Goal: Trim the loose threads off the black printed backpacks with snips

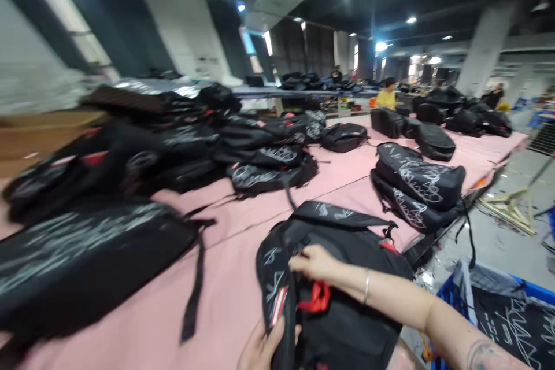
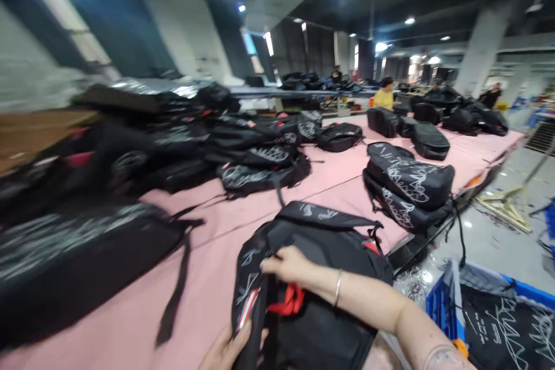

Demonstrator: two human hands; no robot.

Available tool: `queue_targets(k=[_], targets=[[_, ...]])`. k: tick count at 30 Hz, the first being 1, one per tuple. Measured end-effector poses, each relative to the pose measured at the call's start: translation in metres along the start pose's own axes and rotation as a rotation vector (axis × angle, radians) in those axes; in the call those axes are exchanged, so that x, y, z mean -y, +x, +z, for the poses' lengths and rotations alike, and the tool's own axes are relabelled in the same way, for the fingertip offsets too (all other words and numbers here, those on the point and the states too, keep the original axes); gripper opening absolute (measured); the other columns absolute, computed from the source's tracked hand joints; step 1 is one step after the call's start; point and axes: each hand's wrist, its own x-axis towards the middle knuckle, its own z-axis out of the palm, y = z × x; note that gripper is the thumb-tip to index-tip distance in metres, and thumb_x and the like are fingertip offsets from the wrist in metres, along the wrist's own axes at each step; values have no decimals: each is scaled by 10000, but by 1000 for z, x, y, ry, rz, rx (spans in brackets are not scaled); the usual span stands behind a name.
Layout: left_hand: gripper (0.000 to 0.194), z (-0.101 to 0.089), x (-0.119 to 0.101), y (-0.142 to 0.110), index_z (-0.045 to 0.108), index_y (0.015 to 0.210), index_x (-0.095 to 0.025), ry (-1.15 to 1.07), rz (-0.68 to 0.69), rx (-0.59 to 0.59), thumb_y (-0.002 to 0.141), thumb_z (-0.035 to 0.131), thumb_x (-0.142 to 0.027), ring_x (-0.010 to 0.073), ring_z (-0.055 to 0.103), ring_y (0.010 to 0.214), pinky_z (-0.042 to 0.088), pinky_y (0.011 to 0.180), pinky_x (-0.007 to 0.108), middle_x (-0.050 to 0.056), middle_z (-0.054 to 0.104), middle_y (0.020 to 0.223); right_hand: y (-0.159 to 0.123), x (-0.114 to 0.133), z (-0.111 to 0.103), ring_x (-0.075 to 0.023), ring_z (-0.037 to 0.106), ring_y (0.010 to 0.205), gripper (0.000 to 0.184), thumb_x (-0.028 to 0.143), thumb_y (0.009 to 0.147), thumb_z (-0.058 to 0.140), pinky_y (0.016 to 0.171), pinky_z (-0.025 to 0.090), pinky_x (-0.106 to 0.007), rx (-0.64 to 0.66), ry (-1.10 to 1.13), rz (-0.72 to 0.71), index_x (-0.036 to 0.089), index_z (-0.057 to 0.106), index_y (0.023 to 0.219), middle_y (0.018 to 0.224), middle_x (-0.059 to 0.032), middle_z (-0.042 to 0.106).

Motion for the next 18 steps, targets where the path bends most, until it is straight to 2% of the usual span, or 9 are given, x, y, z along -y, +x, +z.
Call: queue_targets(k=[1, 3, 6, 8, 11, 14, 18], targets=[[650, -2, -1, -4, 559, 1008, -168, -62, -9, -28, 459, 792, -426, 192, 619, 604, 499, 540, 278, 23, 652, 692, 0, 0, -3, -77, 494, 521, 244, 274, 839, 453, 480, 373, -166, 30, 9, -15, 109, 629, 803, 666, 0, 593], [625, -5, 0, -12, 559, 990, -148, -167, 25, -1, 466, 801, -387, 145, 602, 580, 486, 536, 230, 16, 643, 713, 0, -5, -8, -94, 506, 587, 264, 341, 829, 471, 542, 394, -188, 82, 14, -43, 122, 619, 827, 701, -5, 590], [557, -6, 4, -16, 556, 972, -125, -268, 38, 46, 526, 782, -372, 113, 575, 528, 456, 497, 201, 25, 627, 721, 1, -24, -14, -124, 524, 729, 268, 369, 743, 593, 685, 410, -231, 130, -6, -114, 163, 597, 915, 816, -9, 597], [564, -6, 8, -17, 527, 1059, -140, -315, 73, 71, 594, 749, -370, 97, 560, 512, 439, 483, 196, 39, 627, 792, 1, -36, -17, -131, 532, 794, 252, 331, 780, 562, 752, 405, -255, 130, -103, -302, 185, 574, 984, 910, -18, 599], [615, -7, 12, -17, 446, 1207, -175, -355, 134, 122, 679, 690, -376, 73, 523, 479, 398, 449, 186, 59, 619, 868, 5, -49, -20, -144, 533, 815, 179, 296, 829, 512, 775, 400, -274, 137, -176, -490, 178, 578, 946, 896, -35, 602], [638, -9, 13, -17, 417, 1254, -177, -374, 153, 173, 706, 662, -391, 58, 476, 445, 356, 417, 184, 57, 608, 841, 15, -53, -21, -167, 535, 839, 180, 323, 830, 524, 794, 399, -297, 192, -194, -569, 175, 591, 907, 873, -51, 608], [612, -14, 9, -15, 459, 1222, -160, -375, 162, 195, 694, 665, -391, 56, 441, 409, 323, 394, 192, 37, 586, 762, 32, -48, -20, -171, 542, 843, 207, 360, 841, 507, 822, 392, -317, 348, -202, -633, 189, 613, 888, 873, -53, 621]])
